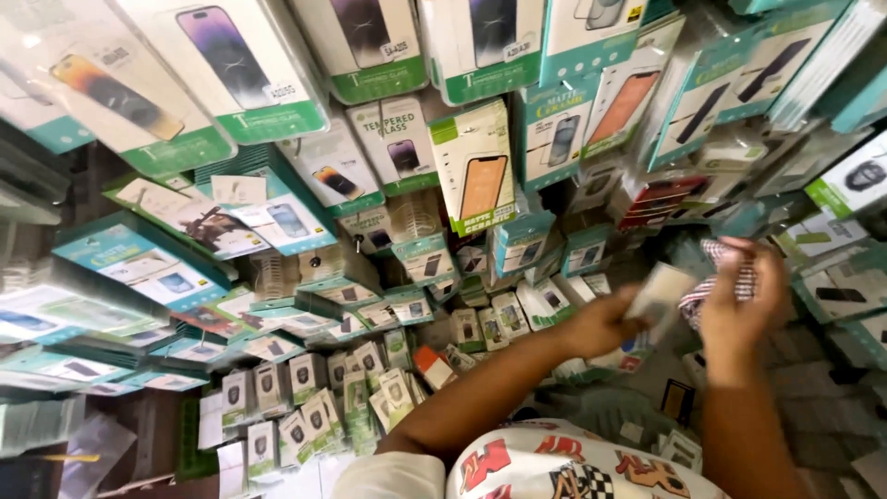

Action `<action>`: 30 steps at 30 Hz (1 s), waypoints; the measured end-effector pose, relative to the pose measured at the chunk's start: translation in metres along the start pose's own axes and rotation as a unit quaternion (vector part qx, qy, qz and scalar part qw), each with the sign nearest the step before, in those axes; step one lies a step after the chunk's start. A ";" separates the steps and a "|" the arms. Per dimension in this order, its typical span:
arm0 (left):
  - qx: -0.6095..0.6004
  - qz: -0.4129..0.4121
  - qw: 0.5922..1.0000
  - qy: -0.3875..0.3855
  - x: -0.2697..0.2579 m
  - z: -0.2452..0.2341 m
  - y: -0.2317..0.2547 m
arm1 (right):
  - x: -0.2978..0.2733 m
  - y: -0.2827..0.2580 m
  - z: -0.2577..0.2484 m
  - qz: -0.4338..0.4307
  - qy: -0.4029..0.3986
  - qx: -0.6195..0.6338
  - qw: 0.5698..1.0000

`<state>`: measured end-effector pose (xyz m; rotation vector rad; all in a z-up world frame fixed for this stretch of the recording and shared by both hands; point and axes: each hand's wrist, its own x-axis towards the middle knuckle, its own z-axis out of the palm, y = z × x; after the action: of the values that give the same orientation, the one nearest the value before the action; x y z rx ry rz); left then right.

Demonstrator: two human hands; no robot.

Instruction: Sorting and inspecting boxes of mobile phone screen protectors in a stockroom.

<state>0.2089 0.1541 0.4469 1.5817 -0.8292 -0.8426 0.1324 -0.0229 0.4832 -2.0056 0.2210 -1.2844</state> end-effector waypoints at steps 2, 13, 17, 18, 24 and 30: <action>0.072 0.123 0.990 -0.005 0.011 0.017 -0.019 | 0.005 -0.054 0.011 -0.090 -0.091 -0.128 0.983; -0.058 0.080 0.994 -0.052 0.029 0.020 -0.060 | -0.003 0.009 0.017 0.071 -0.019 0.102 0.992; -0.110 0.049 0.991 -0.065 0.026 0.032 -0.068 | -0.013 0.020 0.028 0.047 -0.076 0.060 0.994; -0.107 0.049 0.991 -0.065 0.020 0.025 -0.062 | -0.010 0.019 0.029 0.047 -0.074 0.062 0.994; -0.041 -0.026 0.998 -0.035 0.007 -0.004 -0.028 | 0.019 0.012 0.007 0.469 0.188 0.383 0.773; -0.307 0.060 0.939 0.141 0.015 -0.010 -0.051 | -0.003 0.022 -0.027 0.307 0.108 0.325 0.888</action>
<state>0.2294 0.1536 0.3966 1.0484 -0.3911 -0.6759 0.1131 -0.0504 0.4722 -1.0903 0.4267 -0.9781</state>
